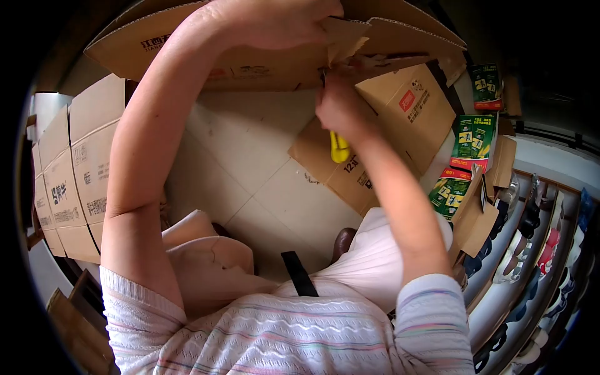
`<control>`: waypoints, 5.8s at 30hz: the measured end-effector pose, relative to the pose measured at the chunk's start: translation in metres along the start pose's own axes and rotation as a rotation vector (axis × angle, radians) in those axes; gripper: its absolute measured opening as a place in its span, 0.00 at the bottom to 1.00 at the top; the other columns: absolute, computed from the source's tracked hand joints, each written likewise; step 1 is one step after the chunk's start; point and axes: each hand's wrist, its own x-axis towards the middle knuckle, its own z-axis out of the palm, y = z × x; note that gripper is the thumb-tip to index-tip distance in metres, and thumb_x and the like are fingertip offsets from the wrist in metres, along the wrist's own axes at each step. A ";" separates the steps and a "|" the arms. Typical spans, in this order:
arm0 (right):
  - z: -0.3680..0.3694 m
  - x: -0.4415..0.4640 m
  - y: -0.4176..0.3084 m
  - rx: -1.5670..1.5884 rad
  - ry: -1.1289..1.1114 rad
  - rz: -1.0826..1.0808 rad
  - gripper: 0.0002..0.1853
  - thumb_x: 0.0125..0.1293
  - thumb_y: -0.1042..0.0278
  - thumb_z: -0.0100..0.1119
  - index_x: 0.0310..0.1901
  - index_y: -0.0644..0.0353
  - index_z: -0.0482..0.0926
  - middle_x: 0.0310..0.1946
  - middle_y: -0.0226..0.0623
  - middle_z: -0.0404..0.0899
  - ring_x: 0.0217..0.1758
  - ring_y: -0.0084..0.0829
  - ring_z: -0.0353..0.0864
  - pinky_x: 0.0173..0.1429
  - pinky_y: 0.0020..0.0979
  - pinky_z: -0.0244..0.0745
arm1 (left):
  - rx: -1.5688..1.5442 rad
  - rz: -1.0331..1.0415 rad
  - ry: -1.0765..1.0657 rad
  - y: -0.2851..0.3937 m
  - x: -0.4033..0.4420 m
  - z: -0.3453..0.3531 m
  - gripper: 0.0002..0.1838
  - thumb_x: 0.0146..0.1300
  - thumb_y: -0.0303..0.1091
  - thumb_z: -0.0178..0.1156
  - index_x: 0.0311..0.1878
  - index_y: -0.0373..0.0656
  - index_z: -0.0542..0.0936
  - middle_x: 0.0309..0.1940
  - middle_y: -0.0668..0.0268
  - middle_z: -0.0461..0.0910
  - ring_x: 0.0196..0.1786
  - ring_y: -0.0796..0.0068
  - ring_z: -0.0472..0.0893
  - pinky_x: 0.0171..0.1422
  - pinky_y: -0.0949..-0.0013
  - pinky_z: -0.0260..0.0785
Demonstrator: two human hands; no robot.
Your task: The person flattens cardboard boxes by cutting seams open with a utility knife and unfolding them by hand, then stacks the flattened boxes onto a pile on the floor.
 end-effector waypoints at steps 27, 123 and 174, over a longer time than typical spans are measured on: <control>-0.018 0.004 -0.059 0.508 -0.237 0.586 0.10 0.66 0.68 0.46 0.45 0.62 0.65 0.23 0.44 0.73 0.16 0.37 0.75 0.19 0.38 0.71 | -0.004 -0.174 -0.059 0.005 -0.009 -0.020 0.13 0.54 0.39 0.56 0.36 0.39 0.81 0.37 0.52 0.81 0.44 0.54 0.80 0.46 0.55 0.71; -0.097 -0.077 0.101 0.627 0.125 0.837 0.13 0.66 0.66 0.49 0.49 0.59 0.66 0.20 0.35 0.72 0.11 0.26 0.69 0.14 0.27 0.66 | -0.330 0.068 0.574 -0.020 -0.070 -0.100 0.09 0.45 0.29 0.67 0.32 0.38 0.82 0.22 0.61 0.80 0.25 0.77 0.78 0.35 0.72 0.71; -0.087 0.014 0.012 1.314 -0.613 0.073 0.24 0.57 0.71 0.63 0.56 0.62 0.72 0.45 0.31 0.78 0.47 0.20 0.76 0.53 0.24 0.73 | -1.878 -1.041 0.996 -0.026 -0.184 0.222 0.25 0.57 0.41 0.65 0.57 0.43 0.73 0.52 0.65 0.76 0.55 0.69 0.75 0.61 0.59 0.67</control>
